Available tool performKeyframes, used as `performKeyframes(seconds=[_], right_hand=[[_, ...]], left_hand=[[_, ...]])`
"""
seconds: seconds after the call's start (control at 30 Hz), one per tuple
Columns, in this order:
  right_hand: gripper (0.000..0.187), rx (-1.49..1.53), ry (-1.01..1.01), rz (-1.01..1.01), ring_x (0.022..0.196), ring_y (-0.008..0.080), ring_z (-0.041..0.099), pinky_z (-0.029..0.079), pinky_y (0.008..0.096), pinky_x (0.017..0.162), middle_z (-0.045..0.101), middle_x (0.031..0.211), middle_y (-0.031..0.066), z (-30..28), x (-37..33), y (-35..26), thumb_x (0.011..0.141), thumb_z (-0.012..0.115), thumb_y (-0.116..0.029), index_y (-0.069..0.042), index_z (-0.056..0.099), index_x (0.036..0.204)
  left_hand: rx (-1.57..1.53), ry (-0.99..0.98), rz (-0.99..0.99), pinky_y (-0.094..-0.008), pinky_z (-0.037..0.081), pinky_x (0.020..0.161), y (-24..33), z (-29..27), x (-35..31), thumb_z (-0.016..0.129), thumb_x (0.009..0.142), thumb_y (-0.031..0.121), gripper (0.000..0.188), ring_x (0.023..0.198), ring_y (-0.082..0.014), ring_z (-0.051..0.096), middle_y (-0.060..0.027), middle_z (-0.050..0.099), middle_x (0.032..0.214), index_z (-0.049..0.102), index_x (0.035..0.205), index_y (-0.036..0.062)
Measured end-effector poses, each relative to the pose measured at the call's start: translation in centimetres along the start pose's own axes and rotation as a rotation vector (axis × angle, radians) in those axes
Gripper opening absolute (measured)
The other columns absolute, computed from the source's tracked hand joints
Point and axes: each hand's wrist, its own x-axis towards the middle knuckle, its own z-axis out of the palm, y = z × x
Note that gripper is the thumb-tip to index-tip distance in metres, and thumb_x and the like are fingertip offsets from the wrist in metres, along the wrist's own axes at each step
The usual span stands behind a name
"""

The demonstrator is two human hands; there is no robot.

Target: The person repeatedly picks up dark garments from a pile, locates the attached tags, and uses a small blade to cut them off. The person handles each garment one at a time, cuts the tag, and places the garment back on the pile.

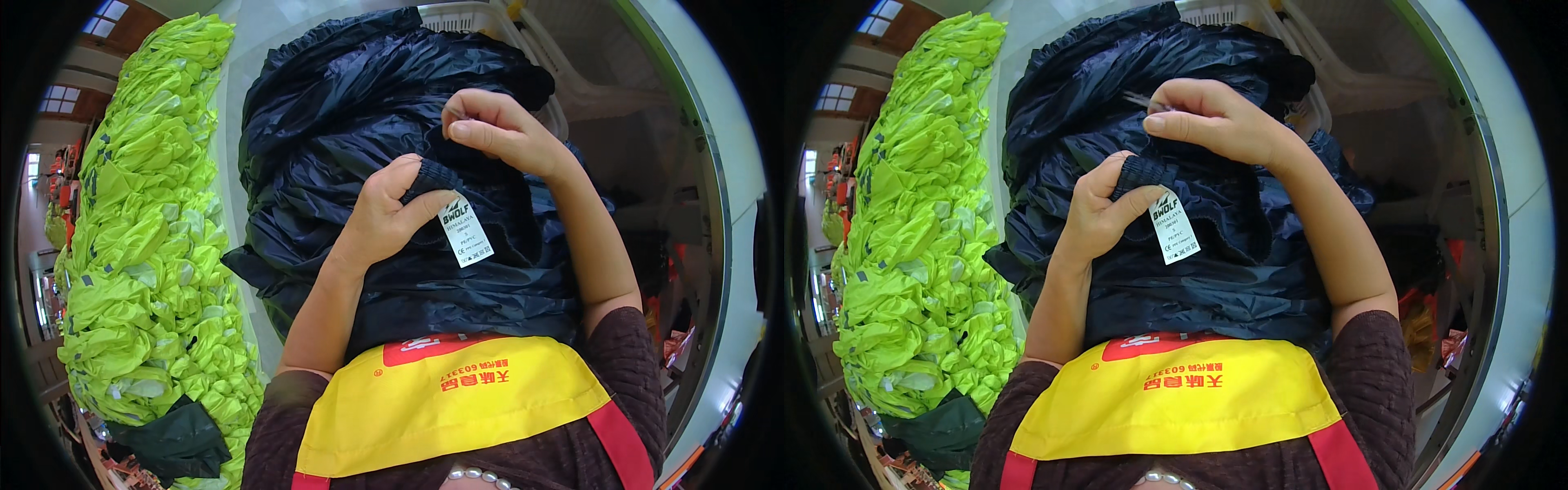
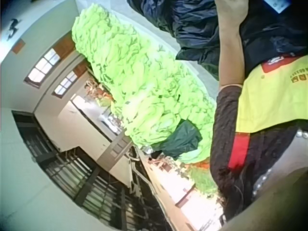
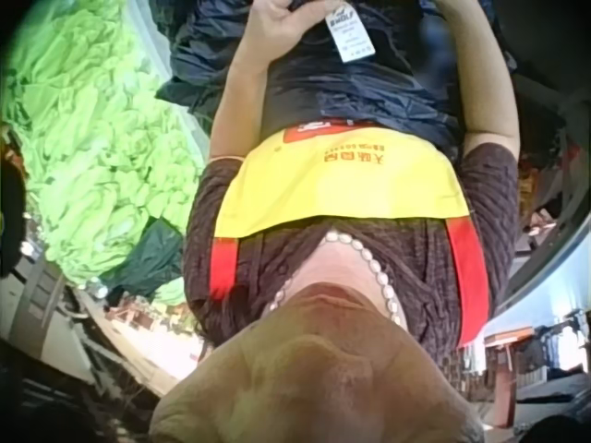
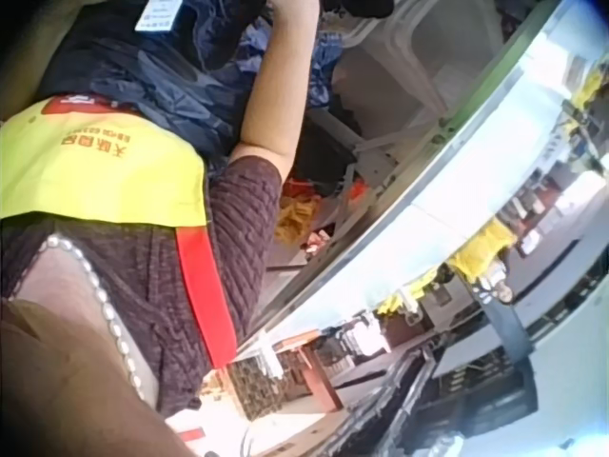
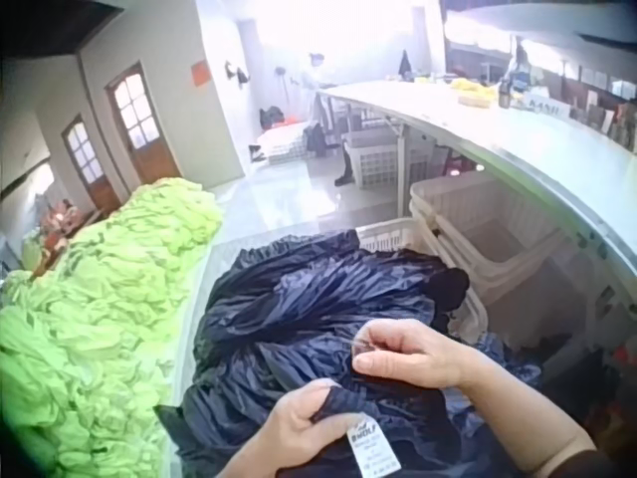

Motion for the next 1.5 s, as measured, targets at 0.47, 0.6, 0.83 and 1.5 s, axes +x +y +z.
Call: performKeyframes(seconds=[0.47,0.6,0.83,1.5], right_hand=[[0.02,-0.074,0.094,0.017,0.061,0.0045,0.047,0.035,0.0204,0.054,0.058,0.069,-0.0011,3.0,-0.7,-1.6,0.077,0.073,-0.018,-0.001,0.064,0.08],[0.019,0.011,0.239,-0.012,0.06,0.0099,0.048,0.037,0.0236,0.054,0.054,0.066,0.0028,4.1,-1.1,-0.9,0.081,0.067,-0.019,-0.001,0.061,0.077],[0.019,0.395,0.376,-0.024,0.052,0.0001,0.043,0.032,0.0145,0.045,0.053,0.07,-0.0027,1.3,-2.4,-0.9,0.09,0.056,-0.023,-0.005,0.06,0.095],[0.038,-0.326,-0.113,-0.095,0.058,0.0183,0.052,0.039,0.0283,0.052,0.054,0.065,0.0094,0.9,-1.7,-1.2,0.086,0.058,-0.039,-0.001,0.06,0.084]], left_hand=[[0.177,-0.044,0.115,-0.0259,0.046,0.077,-0.2,-0.2,-0.3,0.067,0.078,0.006,0.024,0.088,-0.0175,0.059,-0.0098,0.061,0.098,0.061,0.1,-0.0019],[0.192,-0.02,0.084,-0.0277,0.045,0.073,-0.1,0.0,-0.1,0.068,0.076,0.006,0.021,0.082,-0.0198,0.057,-0.0103,0.059,0.092,0.061,0.094,-0.002],[0.079,0.042,0.093,-0.0289,0.043,0.063,-0.2,0.4,-0.2,0.068,0.074,0.002,0.012,0.07,-0.0213,0.053,-0.0095,0.055,0.077,0.061,0.082,-0.0017],[-0.136,0.03,0.041,-0.0237,0.044,0.07,-1.0,0.4,-0.3,0.068,0.076,0.0,0.02,0.079,-0.0133,0.057,-0.0054,0.059,0.09,0.063,0.095,-0.0012]])
